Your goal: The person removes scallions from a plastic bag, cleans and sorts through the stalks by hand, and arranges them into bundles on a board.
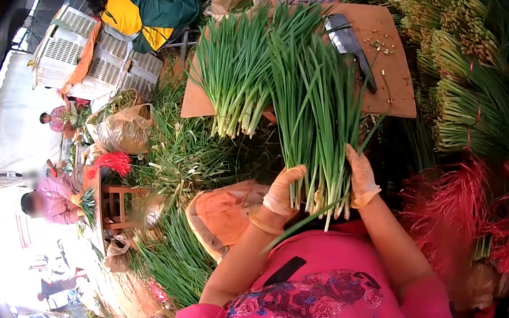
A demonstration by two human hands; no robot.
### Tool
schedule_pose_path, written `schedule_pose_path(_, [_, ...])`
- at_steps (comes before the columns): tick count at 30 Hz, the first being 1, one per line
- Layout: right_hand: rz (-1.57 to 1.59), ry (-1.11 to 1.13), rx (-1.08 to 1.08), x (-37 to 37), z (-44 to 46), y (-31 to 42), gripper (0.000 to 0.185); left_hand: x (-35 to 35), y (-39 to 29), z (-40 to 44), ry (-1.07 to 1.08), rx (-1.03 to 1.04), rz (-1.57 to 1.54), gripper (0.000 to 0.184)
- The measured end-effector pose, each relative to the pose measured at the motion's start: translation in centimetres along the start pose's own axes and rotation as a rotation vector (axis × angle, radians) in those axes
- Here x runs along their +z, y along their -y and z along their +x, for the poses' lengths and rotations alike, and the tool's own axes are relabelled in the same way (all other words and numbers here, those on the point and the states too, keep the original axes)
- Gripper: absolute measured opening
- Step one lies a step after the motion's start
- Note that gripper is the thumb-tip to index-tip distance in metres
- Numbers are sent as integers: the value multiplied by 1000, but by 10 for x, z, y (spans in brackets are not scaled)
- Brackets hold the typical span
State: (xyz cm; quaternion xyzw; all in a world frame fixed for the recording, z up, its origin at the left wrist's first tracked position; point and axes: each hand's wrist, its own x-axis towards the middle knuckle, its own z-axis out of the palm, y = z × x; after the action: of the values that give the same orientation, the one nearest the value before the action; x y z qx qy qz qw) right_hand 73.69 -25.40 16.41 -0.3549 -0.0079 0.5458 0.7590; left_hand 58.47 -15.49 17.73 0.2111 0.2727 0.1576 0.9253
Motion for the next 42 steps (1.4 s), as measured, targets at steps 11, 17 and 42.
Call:
schedule_pose_path(11, [8,-80,-276,20,9,-45,37,16,29,6,10,-36,411,65])
schedule_pose_path(17, [68,-79,-286,24,10,-55,35,11,37,0,-3,73,417,77])
schedule_pose_path(42, [-741,273,-612,109,-20,109,32,-4,7,-44,-85,201,473,33])
